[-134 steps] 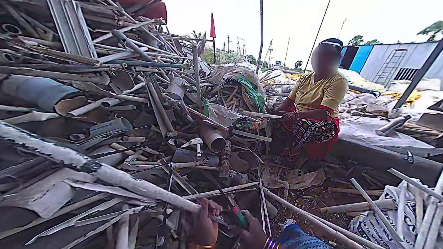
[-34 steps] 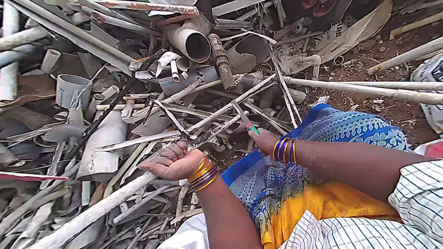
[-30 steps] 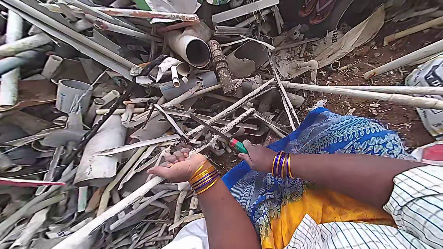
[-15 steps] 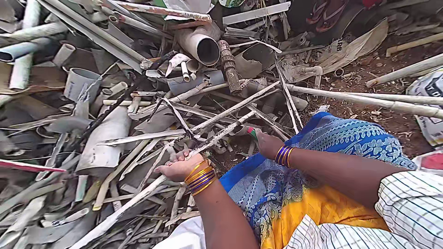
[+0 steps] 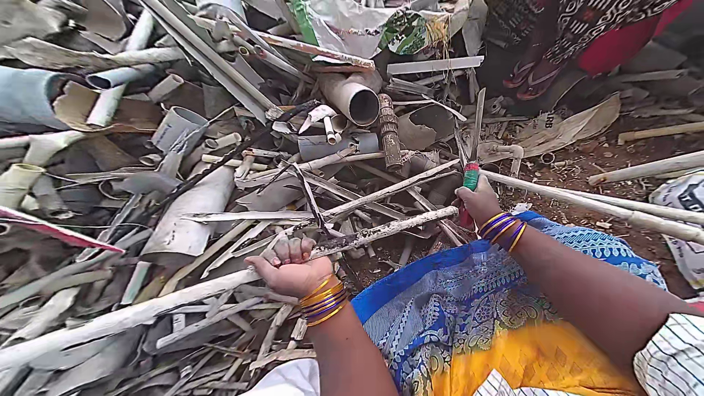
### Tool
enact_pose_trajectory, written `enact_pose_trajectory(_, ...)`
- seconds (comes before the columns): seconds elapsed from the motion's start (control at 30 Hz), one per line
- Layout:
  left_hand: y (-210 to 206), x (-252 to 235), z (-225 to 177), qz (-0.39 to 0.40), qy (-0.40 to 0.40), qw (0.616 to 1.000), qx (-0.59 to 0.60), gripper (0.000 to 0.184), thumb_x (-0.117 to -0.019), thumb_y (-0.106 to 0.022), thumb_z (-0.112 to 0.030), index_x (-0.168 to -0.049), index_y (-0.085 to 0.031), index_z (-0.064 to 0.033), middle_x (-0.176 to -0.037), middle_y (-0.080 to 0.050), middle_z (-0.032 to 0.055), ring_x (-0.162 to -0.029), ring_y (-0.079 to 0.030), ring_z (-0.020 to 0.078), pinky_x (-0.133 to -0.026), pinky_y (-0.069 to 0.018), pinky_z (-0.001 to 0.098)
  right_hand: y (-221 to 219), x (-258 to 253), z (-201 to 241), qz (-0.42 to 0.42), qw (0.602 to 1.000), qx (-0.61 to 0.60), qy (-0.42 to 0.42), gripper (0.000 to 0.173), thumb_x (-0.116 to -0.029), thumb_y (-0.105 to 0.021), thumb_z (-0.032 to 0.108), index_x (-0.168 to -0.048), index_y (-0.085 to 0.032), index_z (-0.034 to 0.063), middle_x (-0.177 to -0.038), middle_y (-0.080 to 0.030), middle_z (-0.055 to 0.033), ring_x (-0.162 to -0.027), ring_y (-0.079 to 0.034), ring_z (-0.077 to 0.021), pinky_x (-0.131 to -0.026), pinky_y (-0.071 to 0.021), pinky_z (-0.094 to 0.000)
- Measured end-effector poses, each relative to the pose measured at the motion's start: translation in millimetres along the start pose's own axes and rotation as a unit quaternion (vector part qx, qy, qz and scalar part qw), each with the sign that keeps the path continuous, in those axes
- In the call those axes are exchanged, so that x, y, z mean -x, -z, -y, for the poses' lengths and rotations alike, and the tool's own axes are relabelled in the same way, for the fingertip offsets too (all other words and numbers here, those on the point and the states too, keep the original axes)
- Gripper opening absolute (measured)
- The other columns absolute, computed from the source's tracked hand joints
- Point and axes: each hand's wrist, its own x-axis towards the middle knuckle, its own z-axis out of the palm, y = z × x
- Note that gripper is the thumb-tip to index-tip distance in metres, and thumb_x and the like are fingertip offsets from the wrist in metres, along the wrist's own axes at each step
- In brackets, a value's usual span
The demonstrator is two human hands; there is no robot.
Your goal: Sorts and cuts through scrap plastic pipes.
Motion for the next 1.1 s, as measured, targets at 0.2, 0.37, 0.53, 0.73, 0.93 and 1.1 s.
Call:
enact_pose_trajectory(0.2,-36,26,1,0.150,0.272,0.942,0.125,0.068,-0.1115,-0.008,-0.046,-0.065,-0.050,-0.0177,-0.049,-0.047,-0.0094,-0.037,-0.044,-0.0001,-0.036,-0.0372,0.0136,16,13,-43,0.411,0.906,-0.016,0.096,0.035,-0.0961,-0.061,0.028,-0.124,-0.045,0.0138,-0.090,-0.074,0.0042,-0.058,-0.064,-0.0003,-0.043,-0.0437,-0.0148)
enact_pose_trajectory(0.37,-68,72,34,0.154,0.379,0.911,-0.057,0.051,-0.1139,-0.017,-0.035,-0.093,-0.056,-0.0116,-0.055,-0.053,-0.0051,-0.041,-0.050,0.0018,-0.039,-0.0446,0.0146,1,53,-70,0.462,0.878,-0.076,0.096,0.057,-0.0754,-0.078,0.011,-0.124,-0.048,0.0117,-0.090,-0.065,0.0043,-0.065,-0.063,-0.0021,-0.056,-0.0539,-0.0187)
enact_pose_trajectory(0.53,-62,95,71,0.280,0.447,0.805,-0.272,0.049,-0.1145,-0.021,-0.030,-0.142,-0.043,0.0030,-0.117,-0.068,0.0131,-0.105,-0.068,0.0156,-0.089,-0.0557,0.0300,3,43,-57,0.315,0.941,-0.085,0.086,0.055,-0.0837,-0.071,0.002,-0.133,-0.045,0.0028,-0.095,-0.061,-0.0043,-0.070,-0.063,-0.0073,-0.063,-0.0550,-0.0232)
enact_pose_trajectory(0.73,-52,102,60,0.337,0.446,0.685,-0.467,0.056,-0.1141,-0.024,-0.036,-0.154,-0.034,0.0019,-0.148,-0.052,0.0221,-0.129,-0.058,0.0264,-0.105,-0.0483,0.0404,3,-22,-30,0.238,0.971,-0.007,0.001,0.056,-0.0921,-0.070,0.000,-0.141,-0.043,0.0007,-0.112,-0.058,-0.0149,-0.086,-0.060,-0.0164,-0.076,-0.0524,-0.0307)
enact_pose_trajectory(0.93,-23,112,14,0.414,0.524,0.579,-0.468,0.058,-0.1125,-0.015,-0.035,-0.152,-0.035,0.0021,-0.107,-0.071,0.0149,-0.090,-0.073,0.0223,-0.080,-0.0612,0.0365,-22,-52,-46,0.139,0.987,-0.080,0.017,0.057,-0.0947,-0.073,0.010,-0.143,-0.043,0.0003,-0.119,-0.062,-0.0233,-0.098,-0.064,-0.0284,-0.086,-0.0534,-0.0438)
enact_pose_trajectory(1.1,-5,140,-20,0.348,0.592,0.664,-0.297,0.039,-0.1083,-0.026,-0.016,-0.144,-0.032,-0.0005,-0.100,-0.075,0.0092,-0.079,-0.075,0.0179,-0.068,-0.0629,0.0280,-46,-62,-57,0.117,0.981,-0.147,0.043,0.060,-0.0950,-0.073,0.013,-0.144,-0.041,-0.0013,-0.118,-0.063,-0.0228,-0.100,-0.066,-0.0281,-0.089,-0.0542,-0.0450)
